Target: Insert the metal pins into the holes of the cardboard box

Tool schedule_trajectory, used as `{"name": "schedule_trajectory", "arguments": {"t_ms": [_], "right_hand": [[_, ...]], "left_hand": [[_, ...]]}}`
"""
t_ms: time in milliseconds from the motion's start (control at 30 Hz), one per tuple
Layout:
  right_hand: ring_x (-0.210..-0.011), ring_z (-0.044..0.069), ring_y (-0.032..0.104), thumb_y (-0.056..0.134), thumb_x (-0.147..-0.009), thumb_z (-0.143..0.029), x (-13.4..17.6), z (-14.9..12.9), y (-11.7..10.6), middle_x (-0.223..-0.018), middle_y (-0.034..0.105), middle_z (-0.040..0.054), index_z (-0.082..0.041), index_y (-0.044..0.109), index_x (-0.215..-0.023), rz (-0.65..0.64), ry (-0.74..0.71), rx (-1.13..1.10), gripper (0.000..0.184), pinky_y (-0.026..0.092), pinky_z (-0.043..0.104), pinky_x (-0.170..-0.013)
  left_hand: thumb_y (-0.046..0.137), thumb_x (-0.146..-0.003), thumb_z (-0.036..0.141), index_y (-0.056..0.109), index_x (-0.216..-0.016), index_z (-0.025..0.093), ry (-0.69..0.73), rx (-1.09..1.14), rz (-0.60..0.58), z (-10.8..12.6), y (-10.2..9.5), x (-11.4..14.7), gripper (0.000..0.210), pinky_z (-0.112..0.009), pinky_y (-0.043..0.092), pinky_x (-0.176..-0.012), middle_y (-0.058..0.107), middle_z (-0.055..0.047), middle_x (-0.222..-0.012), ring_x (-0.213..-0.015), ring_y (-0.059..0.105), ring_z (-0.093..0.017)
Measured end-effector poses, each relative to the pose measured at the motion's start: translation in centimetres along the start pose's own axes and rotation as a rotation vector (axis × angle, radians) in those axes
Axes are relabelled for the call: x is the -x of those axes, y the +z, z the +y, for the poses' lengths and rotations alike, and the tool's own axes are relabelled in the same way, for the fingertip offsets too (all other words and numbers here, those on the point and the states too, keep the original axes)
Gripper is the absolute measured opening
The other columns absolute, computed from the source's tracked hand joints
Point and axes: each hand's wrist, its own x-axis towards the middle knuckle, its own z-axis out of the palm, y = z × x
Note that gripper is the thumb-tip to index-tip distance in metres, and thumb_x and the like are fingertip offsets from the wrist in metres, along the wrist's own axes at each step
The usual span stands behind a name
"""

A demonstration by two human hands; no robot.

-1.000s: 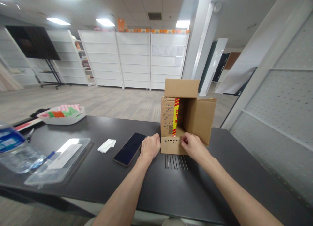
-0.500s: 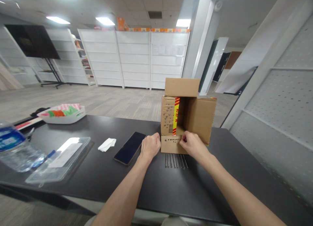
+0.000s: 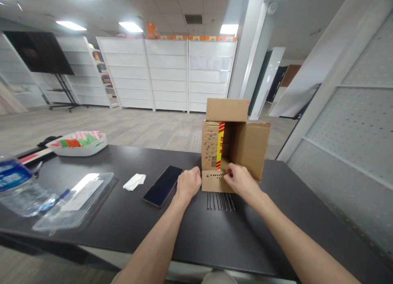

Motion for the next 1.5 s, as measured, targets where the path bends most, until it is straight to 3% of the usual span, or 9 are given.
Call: {"name": "schedule_trajectory", "arguments": {"t_ms": [367,600,767,1000,1500], "right_hand": [[-0.073,0.018,0.057,0.048,-0.08,-0.015,0.5,-0.5,-1.8,-0.076,0.059,0.006,-0.017,0.057,-0.069,0.057,-0.046,0.031,0.015,0.035,0.027,-0.066],[-0.073,0.017,0.056,0.043,-0.082,-0.016,2.5,1.4,-3.0,-0.077,0.059,0.0038,-0.018,0.056,-0.075,0.158,-0.167,-0.148,0.015,0.038,0.026,-0.068],[-0.071,0.018,0.056,0.043,-0.086,-0.024,6.2,3.9,-1.8,-0.08,0.061,0.0046,-0.02,0.059,-0.082,0.239,-0.195,-0.311,0.018,0.042,0.028,-0.065],[-0.079,0.019,0.059,0.041,-0.093,-0.023,10.7,6.3,1.7,-0.088,0.06,0.0074,-0.02,0.058,-0.095,0.174,-0.311,-0.416,0.018,0.047,0.031,-0.073],[-0.088,0.018,0.06,0.041,-0.092,-0.015,11.1,5.7,2.2,-0.096,0.06,0.007,-0.021,0.061,-0.099,0.093,-0.392,-0.369,0.022,0.049,0.031,-0.082]], "left_hand": [[0.034,-0.09,0.023,0.065,-0.09,0.024,0.011,-0.013,0.02,-0.1,0.3,-0.1,0.031,-0.027,0.036,-0.066,0.07,-0.006,-0.085,-0.08,0.065,-0.021],[0.034,-0.09,0.023,0.064,-0.087,0.024,0.014,-0.007,0.028,0.0,0.0,0.1,0.03,-0.027,0.035,-0.064,0.07,-0.006,-0.084,-0.079,0.066,-0.02],[0.034,-0.09,0.023,0.064,-0.087,0.024,0.001,0.004,0.018,0.2,-0.4,0.2,0.03,-0.027,0.034,-0.064,0.07,-0.006,-0.083,-0.08,0.065,-0.021],[0.035,-0.089,0.02,0.063,-0.085,0.024,0.001,0.024,0.036,0.2,-0.5,0.3,0.029,-0.026,0.033,-0.063,0.069,-0.004,-0.08,-0.079,0.065,-0.019],[0.035,-0.088,0.017,0.062,-0.079,0.022,-0.004,0.049,0.043,0.1,-1.1,1.9,0.029,-0.025,0.032,-0.065,0.069,-0.003,-0.079,-0.078,0.063,-0.017]]}}
